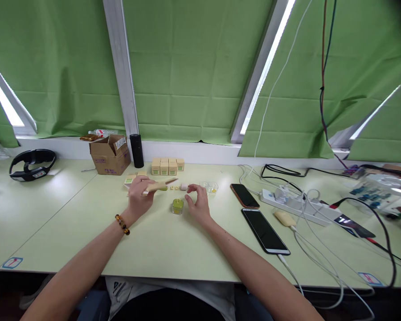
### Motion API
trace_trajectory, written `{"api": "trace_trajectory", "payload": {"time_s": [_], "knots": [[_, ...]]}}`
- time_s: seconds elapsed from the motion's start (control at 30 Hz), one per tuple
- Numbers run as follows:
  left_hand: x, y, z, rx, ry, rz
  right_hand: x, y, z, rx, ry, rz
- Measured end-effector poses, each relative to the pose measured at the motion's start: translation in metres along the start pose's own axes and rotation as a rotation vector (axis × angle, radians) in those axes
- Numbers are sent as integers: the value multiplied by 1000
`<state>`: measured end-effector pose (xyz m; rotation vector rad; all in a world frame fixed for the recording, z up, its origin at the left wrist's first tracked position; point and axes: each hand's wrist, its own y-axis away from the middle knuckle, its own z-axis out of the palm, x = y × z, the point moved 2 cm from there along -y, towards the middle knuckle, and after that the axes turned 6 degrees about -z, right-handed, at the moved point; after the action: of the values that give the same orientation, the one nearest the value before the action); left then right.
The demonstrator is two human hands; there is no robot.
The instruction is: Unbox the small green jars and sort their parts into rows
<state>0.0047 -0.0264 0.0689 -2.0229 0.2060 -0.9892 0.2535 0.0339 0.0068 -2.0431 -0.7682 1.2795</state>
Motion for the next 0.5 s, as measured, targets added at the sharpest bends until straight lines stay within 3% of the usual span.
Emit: {"api": "trace_trajectory", "payload": {"time_s": [0.07, 0.17, 0.3, 0.5], "knots": [[-1, -12, -7, -69, -8, -213, 4, -1, 0, -4, -7, 24], [-5, -27, -23, -309, 87, -456, 7, -1, 0, -17, -10, 64], [-20, -32, -52, -396, 60, -547, 9, -1, 2, -35, -9, 94], [-54, 2, -80, -436, -97, -645, 11, 0, 7, -72, -9, 115]]}}
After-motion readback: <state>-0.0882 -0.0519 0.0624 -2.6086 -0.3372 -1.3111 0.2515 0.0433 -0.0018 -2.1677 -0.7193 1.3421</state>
